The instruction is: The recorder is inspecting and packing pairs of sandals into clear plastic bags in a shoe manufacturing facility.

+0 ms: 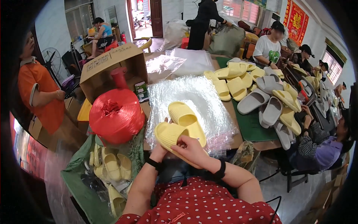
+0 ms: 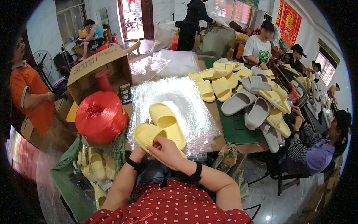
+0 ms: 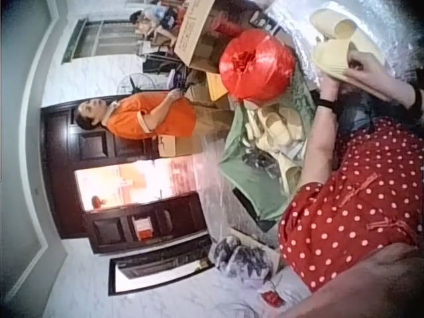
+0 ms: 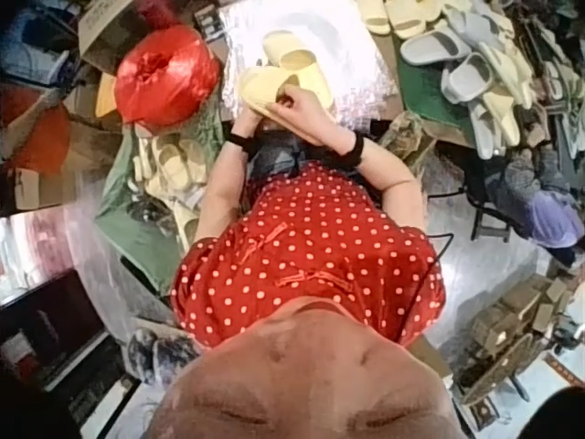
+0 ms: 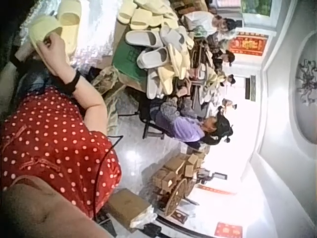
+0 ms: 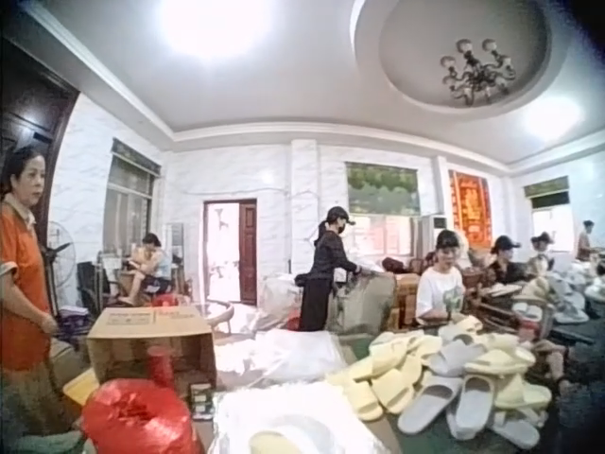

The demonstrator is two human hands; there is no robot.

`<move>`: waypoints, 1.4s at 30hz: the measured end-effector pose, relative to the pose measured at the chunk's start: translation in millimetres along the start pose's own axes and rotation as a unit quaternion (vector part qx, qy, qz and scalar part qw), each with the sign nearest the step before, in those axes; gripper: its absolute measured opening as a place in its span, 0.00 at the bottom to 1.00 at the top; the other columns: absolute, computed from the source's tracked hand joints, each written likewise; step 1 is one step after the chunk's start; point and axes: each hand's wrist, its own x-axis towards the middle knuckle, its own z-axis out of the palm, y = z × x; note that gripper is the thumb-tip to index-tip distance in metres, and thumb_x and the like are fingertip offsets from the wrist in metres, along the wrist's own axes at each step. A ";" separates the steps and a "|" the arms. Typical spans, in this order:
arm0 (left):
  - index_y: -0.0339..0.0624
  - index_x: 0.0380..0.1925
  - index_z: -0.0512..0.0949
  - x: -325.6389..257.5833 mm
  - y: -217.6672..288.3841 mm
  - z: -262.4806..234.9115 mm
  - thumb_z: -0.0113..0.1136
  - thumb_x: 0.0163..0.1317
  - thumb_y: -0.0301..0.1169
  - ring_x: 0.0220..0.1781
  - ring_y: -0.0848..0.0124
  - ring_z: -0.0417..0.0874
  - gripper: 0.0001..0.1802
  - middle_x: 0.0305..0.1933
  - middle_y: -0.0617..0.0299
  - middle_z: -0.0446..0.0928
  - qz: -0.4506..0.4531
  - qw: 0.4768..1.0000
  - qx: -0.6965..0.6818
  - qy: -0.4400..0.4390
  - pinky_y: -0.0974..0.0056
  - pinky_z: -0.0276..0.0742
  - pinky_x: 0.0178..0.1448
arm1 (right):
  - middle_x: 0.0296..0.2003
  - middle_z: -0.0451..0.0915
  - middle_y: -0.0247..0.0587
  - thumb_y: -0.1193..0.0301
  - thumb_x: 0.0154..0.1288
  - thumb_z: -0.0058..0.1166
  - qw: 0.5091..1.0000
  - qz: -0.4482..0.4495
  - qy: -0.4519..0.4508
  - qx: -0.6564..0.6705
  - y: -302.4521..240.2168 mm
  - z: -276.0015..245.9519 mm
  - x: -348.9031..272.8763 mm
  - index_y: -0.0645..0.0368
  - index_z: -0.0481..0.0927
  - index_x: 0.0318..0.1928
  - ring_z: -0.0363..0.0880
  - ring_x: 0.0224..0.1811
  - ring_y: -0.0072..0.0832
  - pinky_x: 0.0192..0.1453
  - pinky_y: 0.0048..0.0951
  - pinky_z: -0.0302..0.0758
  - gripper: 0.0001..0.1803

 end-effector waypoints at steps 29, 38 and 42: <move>0.49 0.68 0.71 22.6 23.9 -10.0 0.52 0.64 0.44 0.80 0.46 0.51 0.31 0.71 0.50 0.68 -0.198 0.966 0.054 -0.156 0.40 0.42 0.81 | 0.39 0.78 0.54 0.57 0.62 0.65 0.923 -0.058 0.274 -0.262 76.5 -21.7 97.7 0.66 0.76 0.45 0.77 0.44 0.47 0.49 0.42 0.75 0.24; 0.49 0.65 0.73 21.5 23.4 -7.3 0.53 0.64 0.45 0.79 0.45 0.54 0.30 0.70 0.48 0.68 -0.189 0.968 0.073 -0.149 0.40 0.43 0.80 | 0.39 0.82 0.54 0.51 0.64 0.58 0.927 0.091 0.138 -0.337 100.8 -31.7 136.4 0.64 0.79 0.41 0.82 0.40 0.50 0.46 0.47 0.78 0.25; 0.50 0.66 0.72 21.8 26.7 -9.0 0.49 0.67 0.51 0.79 0.45 0.54 0.31 0.74 0.47 0.64 -0.206 0.963 0.074 -0.160 0.39 0.44 0.79 | 0.35 0.82 0.54 0.57 0.65 0.57 0.921 0.049 0.173 -0.344 110.0 -46.1 125.3 0.62 0.79 0.36 0.82 0.39 0.52 0.46 0.50 0.77 0.18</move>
